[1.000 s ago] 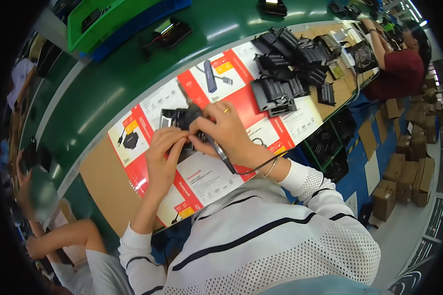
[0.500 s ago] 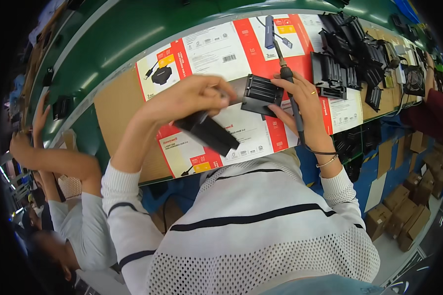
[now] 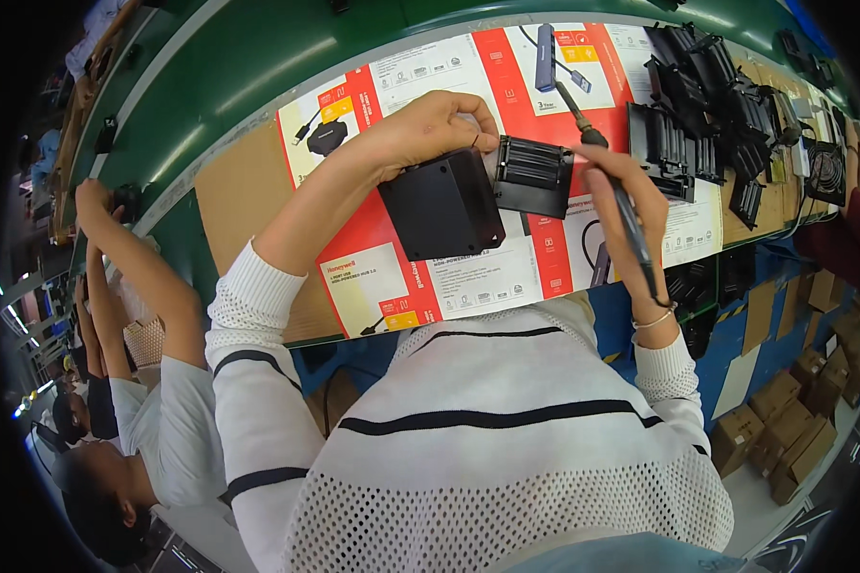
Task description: The person solders electronic components onto plastic casings using a soldering iron by hand, assembling units and placing them on the table.
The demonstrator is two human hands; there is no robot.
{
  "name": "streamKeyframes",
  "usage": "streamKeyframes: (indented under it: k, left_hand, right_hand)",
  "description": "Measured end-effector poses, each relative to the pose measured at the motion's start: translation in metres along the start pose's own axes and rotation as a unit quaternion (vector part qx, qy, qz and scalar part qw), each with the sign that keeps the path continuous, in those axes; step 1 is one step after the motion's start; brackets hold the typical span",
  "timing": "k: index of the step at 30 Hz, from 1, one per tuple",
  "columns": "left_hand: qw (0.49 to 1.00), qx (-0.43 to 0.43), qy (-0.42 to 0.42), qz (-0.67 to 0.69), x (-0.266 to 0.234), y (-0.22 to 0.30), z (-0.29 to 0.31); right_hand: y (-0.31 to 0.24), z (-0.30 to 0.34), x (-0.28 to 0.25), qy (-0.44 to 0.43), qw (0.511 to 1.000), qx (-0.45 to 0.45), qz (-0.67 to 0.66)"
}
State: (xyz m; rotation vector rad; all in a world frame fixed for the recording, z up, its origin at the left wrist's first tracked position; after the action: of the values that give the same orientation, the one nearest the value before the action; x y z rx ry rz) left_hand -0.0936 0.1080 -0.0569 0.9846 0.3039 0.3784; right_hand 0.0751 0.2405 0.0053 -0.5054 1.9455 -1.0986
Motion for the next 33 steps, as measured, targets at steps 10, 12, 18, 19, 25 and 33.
streamKeyframes:
  k: [10,12,18,19,25,33]
  left_hand:
    - [0.999,-0.003,0.004,-0.039,0.003,0.005,-0.005]
    - [0.999,-0.001,0.004,-0.039,0.004,0.003,-0.007]
    - [0.999,0.007,0.005,-0.044,0.004,0.0,-0.011]
    - [0.999,0.007,0.006,-0.045,0.004,0.0,-0.012]
    - [0.999,0.004,-0.003,-0.043,0.005,0.0,-0.012]
    - [0.999,0.008,-0.003,-0.045,0.004,-0.004,-0.015]
  right_hand:
    - [0.009,0.0,-0.003,0.026,0.968,0.154,-0.194]
    - [0.007,-0.001,-0.001,0.023,0.969,0.156,-0.19]
    - [0.004,-0.005,0.004,0.009,0.974,0.149,-0.172]
    - [0.003,-0.006,0.004,0.005,0.975,0.144,-0.168]
    - [-0.002,-0.009,0.006,-0.004,0.978,0.144,-0.149]
    - [-0.037,-0.022,0.007,-0.063,0.997,-0.033,0.017]
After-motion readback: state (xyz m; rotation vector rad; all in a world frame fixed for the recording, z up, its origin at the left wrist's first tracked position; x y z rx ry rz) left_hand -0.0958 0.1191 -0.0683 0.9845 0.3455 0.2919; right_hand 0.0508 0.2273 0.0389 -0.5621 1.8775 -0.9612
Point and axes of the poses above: each hand's wrist, its own z-axis away from the middle knuckle, its own x-axis out of the palm, y = z × x, the point moved 8 cm from there along -z, towards the middle knuckle, and after that the axes turned 9 degrees about y, right-handed, at the moved point
